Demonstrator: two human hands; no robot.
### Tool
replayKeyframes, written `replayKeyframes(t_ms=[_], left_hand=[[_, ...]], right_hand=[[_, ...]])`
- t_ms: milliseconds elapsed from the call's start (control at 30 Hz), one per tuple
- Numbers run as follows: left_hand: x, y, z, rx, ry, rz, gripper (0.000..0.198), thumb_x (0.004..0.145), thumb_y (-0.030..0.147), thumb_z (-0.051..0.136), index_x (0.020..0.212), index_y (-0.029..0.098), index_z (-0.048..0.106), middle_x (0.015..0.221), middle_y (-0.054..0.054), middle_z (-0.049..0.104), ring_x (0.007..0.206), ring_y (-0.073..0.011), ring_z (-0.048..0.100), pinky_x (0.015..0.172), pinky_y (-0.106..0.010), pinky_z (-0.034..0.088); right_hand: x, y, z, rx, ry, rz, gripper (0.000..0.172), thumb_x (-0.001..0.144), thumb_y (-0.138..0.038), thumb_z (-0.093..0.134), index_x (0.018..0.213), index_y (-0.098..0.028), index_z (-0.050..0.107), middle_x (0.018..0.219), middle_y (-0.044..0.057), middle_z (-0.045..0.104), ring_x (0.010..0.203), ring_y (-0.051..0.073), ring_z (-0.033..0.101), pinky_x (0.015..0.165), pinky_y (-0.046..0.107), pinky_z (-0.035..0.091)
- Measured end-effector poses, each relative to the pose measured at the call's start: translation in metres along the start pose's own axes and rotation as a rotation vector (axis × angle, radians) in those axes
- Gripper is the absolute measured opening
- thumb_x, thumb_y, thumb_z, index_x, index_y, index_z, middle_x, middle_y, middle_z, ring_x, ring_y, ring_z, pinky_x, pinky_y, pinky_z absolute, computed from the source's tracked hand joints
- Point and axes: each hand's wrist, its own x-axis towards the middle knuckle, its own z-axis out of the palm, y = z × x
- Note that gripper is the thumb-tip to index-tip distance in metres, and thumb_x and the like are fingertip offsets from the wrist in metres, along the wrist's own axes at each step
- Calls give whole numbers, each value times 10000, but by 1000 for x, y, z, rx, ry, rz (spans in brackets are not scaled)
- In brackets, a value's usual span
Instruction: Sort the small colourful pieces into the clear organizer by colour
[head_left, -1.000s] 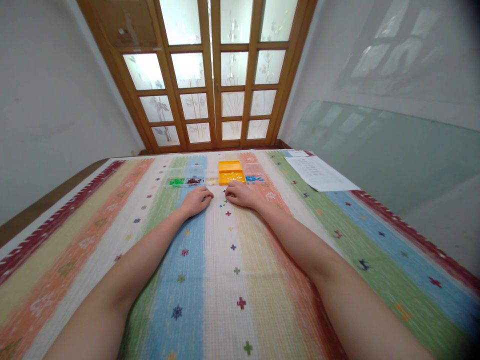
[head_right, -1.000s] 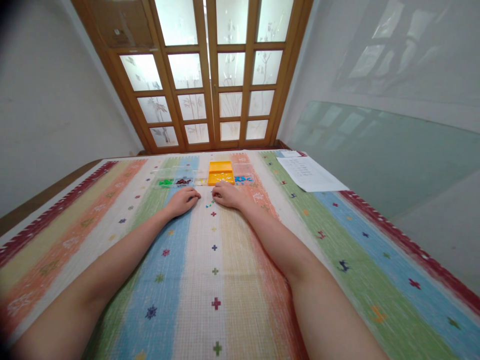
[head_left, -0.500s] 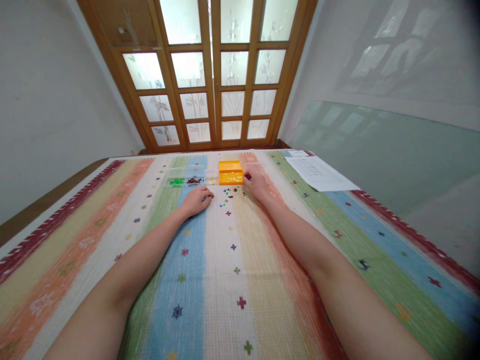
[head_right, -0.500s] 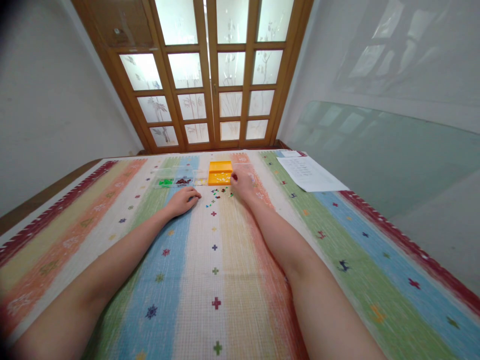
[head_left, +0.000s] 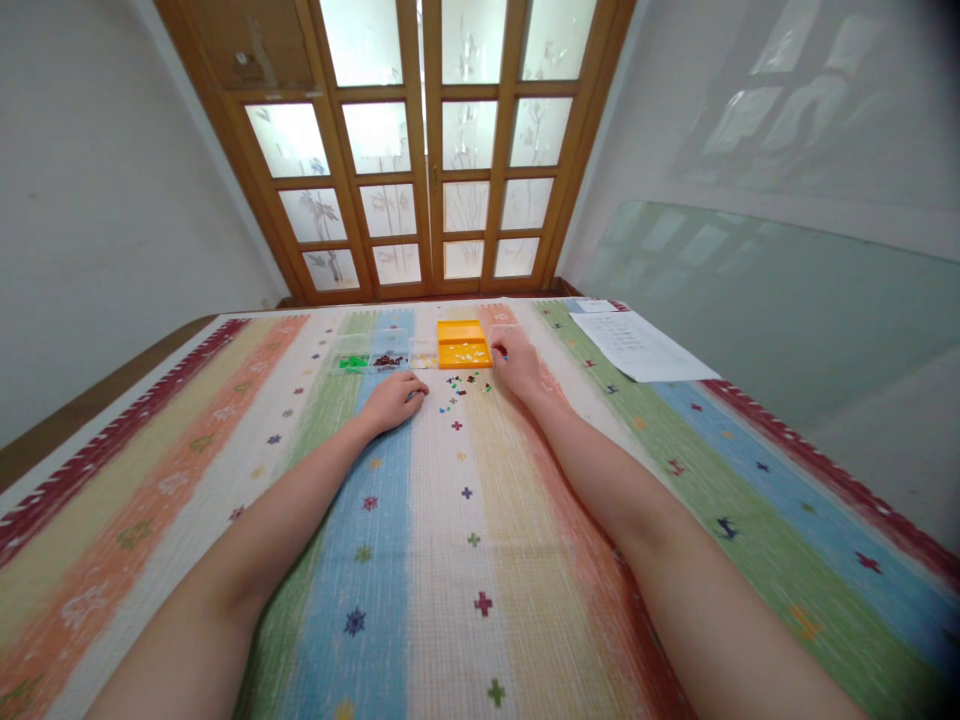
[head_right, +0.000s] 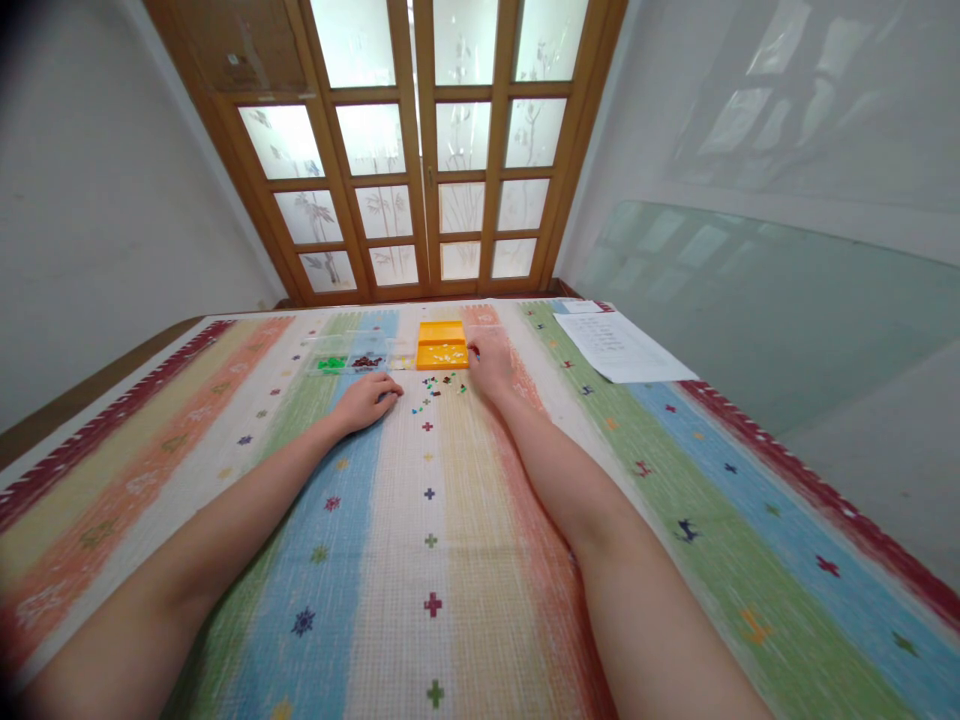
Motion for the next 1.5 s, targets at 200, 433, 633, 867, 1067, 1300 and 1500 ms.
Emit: replayKeyframes(t_ms=[200, 433, 633, 867, 1067, 1300, 1500], left_hand=[[3, 24, 0, -24, -38, 94, 302, 1018, 267, 531, 1226, 249, 751, 1268, -88, 711, 1226, -265, 616, 1116, -441, 479], [5, 47, 1, -20, -99, 216, 256, 999, 255, 575, 1165, 237, 770, 1228, -90, 734, 1201, -269, 620, 1109, -461, 476], [7, 44, 6, -2, -56, 224, 190, 978, 217, 593, 1035, 219, 773, 1120, -80, 749, 1122, -255, 629, 1046, -429, 495], [6, 41, 7, -43, -14, 153, 138, 943, 218, 622, 1002, 220, 747, 1045, -73, 751, 1050, -247, 647, 982, -401, 501], [4, 20, 4, -167, 114, -89, 117, 922, 263, 618, 956, 211, 717, 897, -35, 729, 783, -192, 636, 777, -332, 487], [7, -45, -5, -398, 480, -421, 128, 876, 295, 624, 918, 192, 688, 808, -21, 683, 721, -174, 610, 690, -284, 485], [-6, -116, -18, -573, 864, -723, 171, 809, 268, 632, 937, 162, 671, 805, -23, 675, 682, -158, 604, 650, -257, 481]], right_hand=[[-6, -12, 12, -25, -106, -127, 247, 934, -173, 554, 1041, -185, 776, 1067, 107, 777, 1000, 267, 671, 941, 393, 503], [-10, -20, 12, -26, -149, -153, 214, 961, -186, 586, 1031, -180, 788, 1055, 108, 786, 987, 260, 682, 931, 381, 498], [-13, -29, 15, -11, -172, -192, 192, 972, -179, 609, 1041, -184, 788, 1070, 107, 787, 1014, 259, 676, 953, 380, 476], [-15, -29, 15, 3, -180, -200, 183, 968, -169, 613, 1027, -188, 785, 1048, 100, 785, 994, 254, 669, 928, 368, 457], [-14, -33, 13, -12, -188, -215, 174, 962, -166, 603, 952, -190, 775, 994, 93, 779, 953, 248, 656, 891, 350, 444], [-14, -33, 15, -14, -207, -218, 168, 961, -171, 606, 934, -194, 770, 974, 86, 776, 926, 242, 652, 857, 341, 438], [-14, -31, 16, -2, -215, -230, 162, 964, -177, 615, 963, -191, 776, 973, 86, 781, 934, 240, 660, 866, 343, 443]])
